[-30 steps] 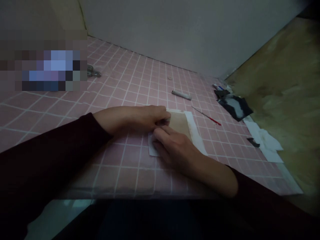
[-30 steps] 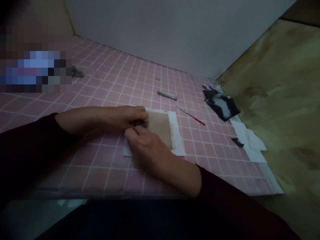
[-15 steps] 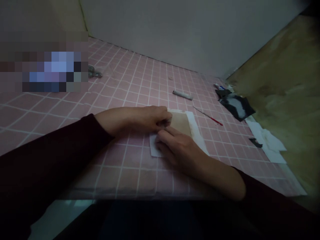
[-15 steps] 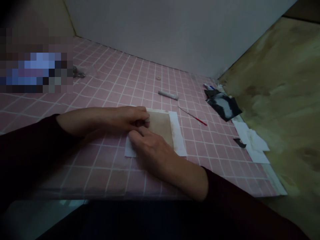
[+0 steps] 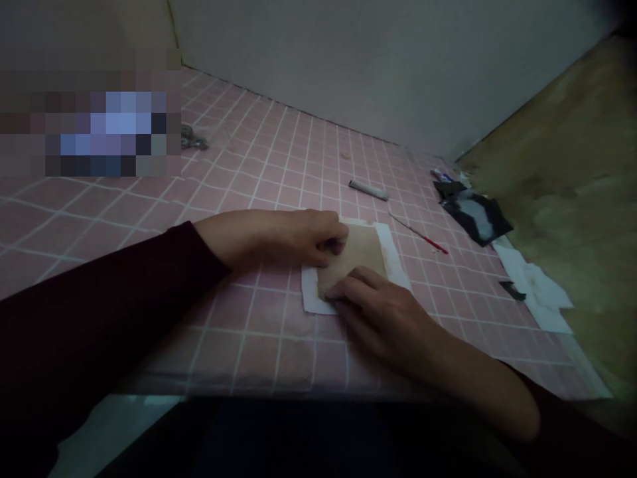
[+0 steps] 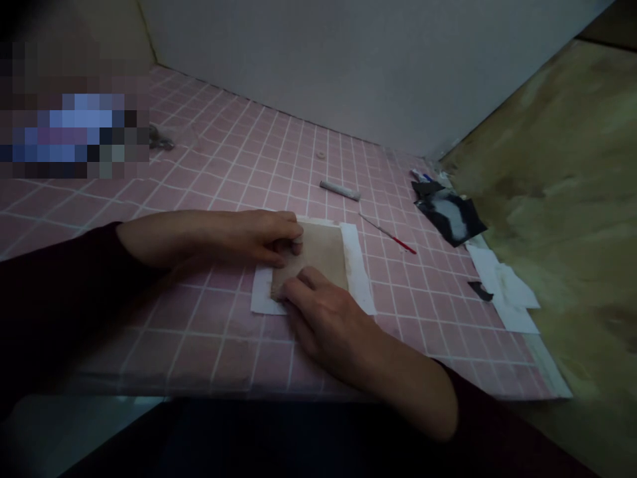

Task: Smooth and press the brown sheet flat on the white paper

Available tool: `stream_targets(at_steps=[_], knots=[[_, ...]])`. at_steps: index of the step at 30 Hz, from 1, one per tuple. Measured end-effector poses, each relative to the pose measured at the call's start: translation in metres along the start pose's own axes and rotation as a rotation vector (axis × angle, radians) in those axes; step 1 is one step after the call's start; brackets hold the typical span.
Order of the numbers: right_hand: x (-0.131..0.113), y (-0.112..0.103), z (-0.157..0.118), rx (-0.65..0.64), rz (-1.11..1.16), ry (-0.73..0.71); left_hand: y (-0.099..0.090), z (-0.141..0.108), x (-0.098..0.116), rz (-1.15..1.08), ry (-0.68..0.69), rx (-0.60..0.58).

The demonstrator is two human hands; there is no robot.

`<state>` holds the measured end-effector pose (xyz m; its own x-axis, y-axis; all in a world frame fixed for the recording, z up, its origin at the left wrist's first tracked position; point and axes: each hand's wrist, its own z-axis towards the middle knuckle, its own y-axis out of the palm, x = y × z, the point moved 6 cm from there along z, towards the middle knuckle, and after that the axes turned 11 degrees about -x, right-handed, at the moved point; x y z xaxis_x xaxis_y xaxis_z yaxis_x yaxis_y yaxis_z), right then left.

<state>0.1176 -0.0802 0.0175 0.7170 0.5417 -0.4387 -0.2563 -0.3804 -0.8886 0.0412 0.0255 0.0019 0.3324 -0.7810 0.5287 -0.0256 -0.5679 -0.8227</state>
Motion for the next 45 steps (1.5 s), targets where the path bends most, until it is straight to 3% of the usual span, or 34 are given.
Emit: stream_targets(at_steps=[9,15,21,27,34,39,45], knots=[[-0.005,0.005,0.009,0.004,-0.108,-0.024,-0.001,-0.001,0.001,-0.025,-0.011,-0.001],[0.009,0.000,-0.005,0.017,-0.104,0.114,-0.001,0.000,0.003,-0.008,0.008,-0.019],[-0.010,0.009,0.012,0.000,-0.128,-0.033,-0.001,0.000,0.000,-0.049,-0.022,-0.016],[0.004,0.000,-0.004,-0.024,-0.050,0.110,0.000,0.000,0.001,-0.025,0.011,-0.006],[-0.006,0.000,0.013,-0.019,-0.046,0.003,-0.001,0.000,0.003,-0.023,-0.011,-0.011],[0.006,-0.006,0.003,-0.005,-0.024,0.072,0.000,0.001,0.000,-0.016,0.013,-0.013],[-0.007,0.003,0.016,-0.006,-0.100,0.008,0.001,0.000,-0.002,-0.045,0.019,-0.007]])
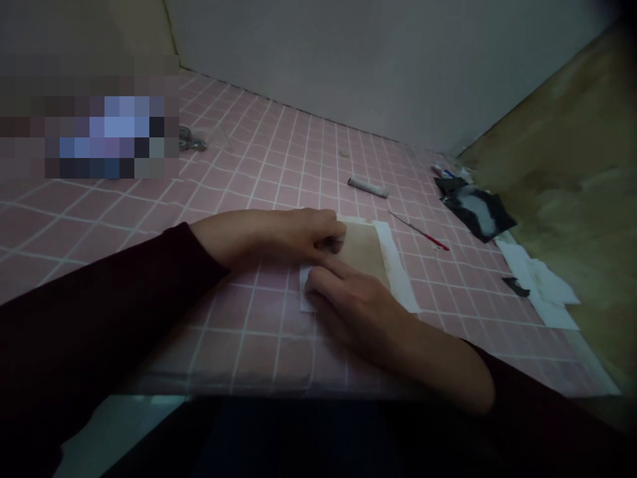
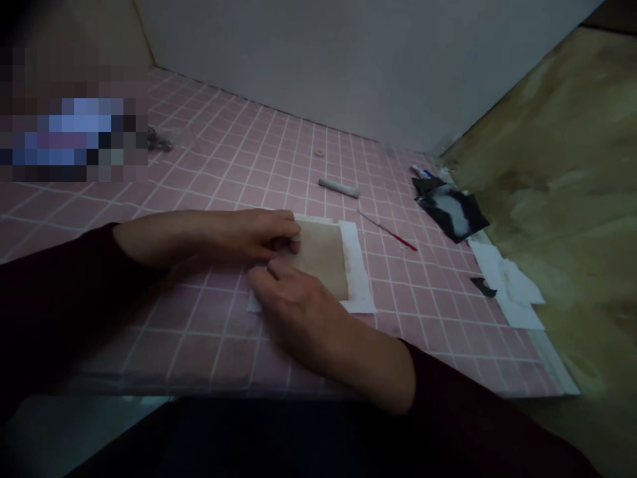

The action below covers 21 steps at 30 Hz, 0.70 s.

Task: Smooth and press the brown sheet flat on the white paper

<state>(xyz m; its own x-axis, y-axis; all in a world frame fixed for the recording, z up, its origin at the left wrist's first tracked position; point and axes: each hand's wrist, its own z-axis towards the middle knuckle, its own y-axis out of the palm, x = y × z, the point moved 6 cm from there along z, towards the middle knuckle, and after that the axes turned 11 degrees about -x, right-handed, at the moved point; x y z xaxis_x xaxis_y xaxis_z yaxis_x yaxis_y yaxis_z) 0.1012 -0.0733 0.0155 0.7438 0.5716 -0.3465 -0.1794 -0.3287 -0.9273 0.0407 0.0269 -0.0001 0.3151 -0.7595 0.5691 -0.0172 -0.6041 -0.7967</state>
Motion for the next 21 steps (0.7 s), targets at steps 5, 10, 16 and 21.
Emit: stream_targets(at_steps=[5,10,16,21], knots=[[0.013,-0.003,-0.014,-0.015,0.037,0.091,-0.002,0.000,0.003,0.035,0.004,0.001],[0.003,0.000,-0.003,0.022,0.015,0.005,-0.003,0.000,0.003,0.020,-0.041,-0.009],[0.013,-0.004,-0.011,0.035,0.071,0.054,-0.002,0.000,0.005,0.032,-0.018,-0.007],[0.001,-0.004,-0.003,0.034,0.001,0.009,-0.001,0.001,0.003,0.017,-0.025,-0.008]])
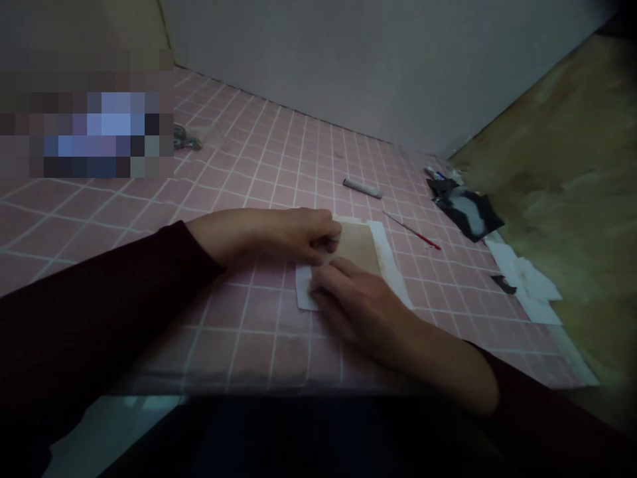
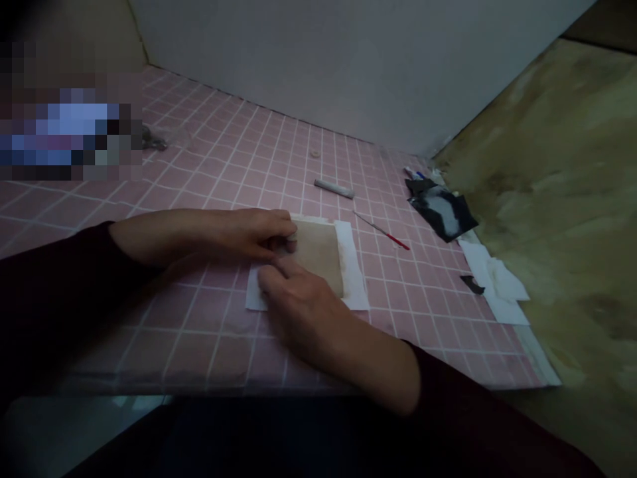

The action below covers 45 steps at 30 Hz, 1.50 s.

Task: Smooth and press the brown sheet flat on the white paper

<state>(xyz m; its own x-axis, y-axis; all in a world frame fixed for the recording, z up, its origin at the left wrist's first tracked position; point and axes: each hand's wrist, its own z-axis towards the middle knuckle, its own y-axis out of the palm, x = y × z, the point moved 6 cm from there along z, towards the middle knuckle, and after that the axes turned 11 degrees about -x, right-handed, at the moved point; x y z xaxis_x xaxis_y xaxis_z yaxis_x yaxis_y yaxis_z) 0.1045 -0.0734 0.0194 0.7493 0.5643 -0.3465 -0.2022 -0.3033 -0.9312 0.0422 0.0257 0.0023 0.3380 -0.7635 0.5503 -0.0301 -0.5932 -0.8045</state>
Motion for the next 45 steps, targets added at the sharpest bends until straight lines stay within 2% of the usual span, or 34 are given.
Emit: stream_targets(at_steps=[3,8,14,20,27,33,39,45], knots=[[-0.004,0.002,0.005,0.004,-0.027,-0.028,0.000,-0.001,-0.001,-0.018,-0.005,0.005],[0.009,0.001,-0.005,-0.005,0.014,0.041,-0.001,-0.002,0.002,0.010,0.010,0.005],[0.000,0.003,0.013,0.044,-0.040,-0.029,-0.001,-0.002,0.001,-0.025,-0.025,-0.015],[0.009,0.000,-0.009,-0.042,0.035,0.058,0.000,-0.001,0.000,0.007,0.028,0.010],[0.004,0.002,0.012,0.033,-0.063,-0.023,-0.002,-0.002,0.002,0.009,-0.019,-0.005],[0.016,-0.002,-0.006,-0.026,-0.016,0.086,-0.002,-0.002,0.004,0.026,-0.009,-0.005],[0.007,-0.001,0.012,0.036,-0.041,-0.003,-0.002,-0.002,0.004,0.033,-0.032,-0.007],[0.011,0.000,-0.011,-0.048,0.049,0.053,-0.001,-0.001,0.003,0.020,-0.018,-0.010]])
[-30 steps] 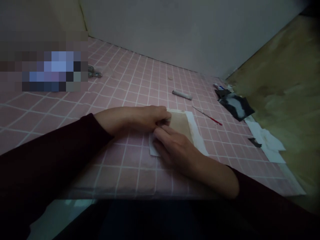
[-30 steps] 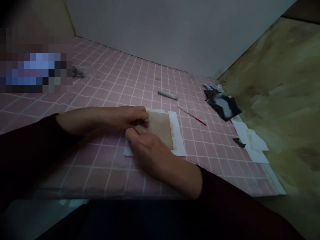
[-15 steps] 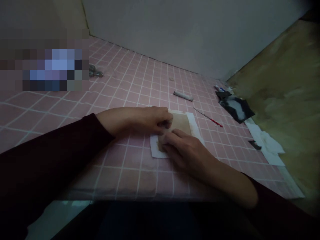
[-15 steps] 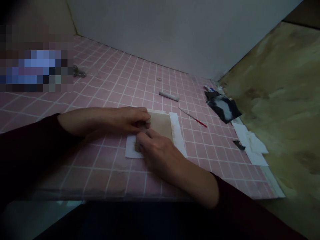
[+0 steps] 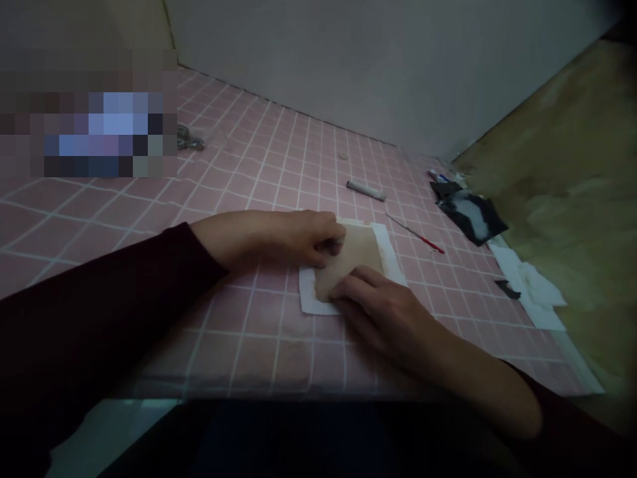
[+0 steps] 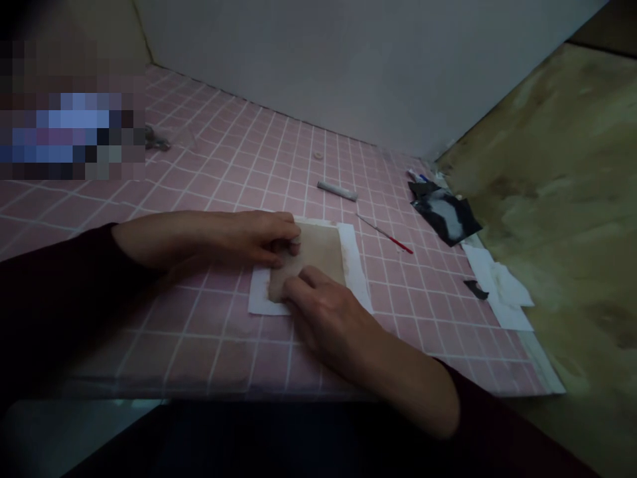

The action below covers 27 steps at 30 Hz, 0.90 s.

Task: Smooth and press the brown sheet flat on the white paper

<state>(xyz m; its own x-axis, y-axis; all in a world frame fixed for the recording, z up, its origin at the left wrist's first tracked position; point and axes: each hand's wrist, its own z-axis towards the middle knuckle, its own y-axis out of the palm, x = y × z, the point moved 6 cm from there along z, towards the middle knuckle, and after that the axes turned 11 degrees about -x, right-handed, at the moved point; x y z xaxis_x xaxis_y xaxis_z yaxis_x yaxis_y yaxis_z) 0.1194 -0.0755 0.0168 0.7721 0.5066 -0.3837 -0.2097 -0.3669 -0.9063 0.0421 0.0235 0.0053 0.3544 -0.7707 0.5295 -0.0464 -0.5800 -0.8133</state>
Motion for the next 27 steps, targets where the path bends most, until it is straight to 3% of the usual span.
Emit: stream_targets(at_steps=[6,12,17,24,27], knots=[[-0.012,0.004,0.017,0.058,-0.054,-0.114,0.001,0.000,-0.003,-0.047,-0.001,0.008],[-0.005,0.003,0.001,0.026,-0.018,-0.016,0.000,0.001,0.000,0.016,-0.007,-0.001],[-0.017,0.004,0.016,0.042,-0.071,-0.088,0.001,0.000,-0.002,-0.043,-0.012,-0.008],[0.004,-0.003,0.000,0.048,-0.049,0.024,0.000,0.000,0.000,0.031,0.015,0.017],[-0.003,-0.002,0.012,0.078,-0.068,-0.035,-0.001,0.000,0.000,0.046,-0.020,0.014]])
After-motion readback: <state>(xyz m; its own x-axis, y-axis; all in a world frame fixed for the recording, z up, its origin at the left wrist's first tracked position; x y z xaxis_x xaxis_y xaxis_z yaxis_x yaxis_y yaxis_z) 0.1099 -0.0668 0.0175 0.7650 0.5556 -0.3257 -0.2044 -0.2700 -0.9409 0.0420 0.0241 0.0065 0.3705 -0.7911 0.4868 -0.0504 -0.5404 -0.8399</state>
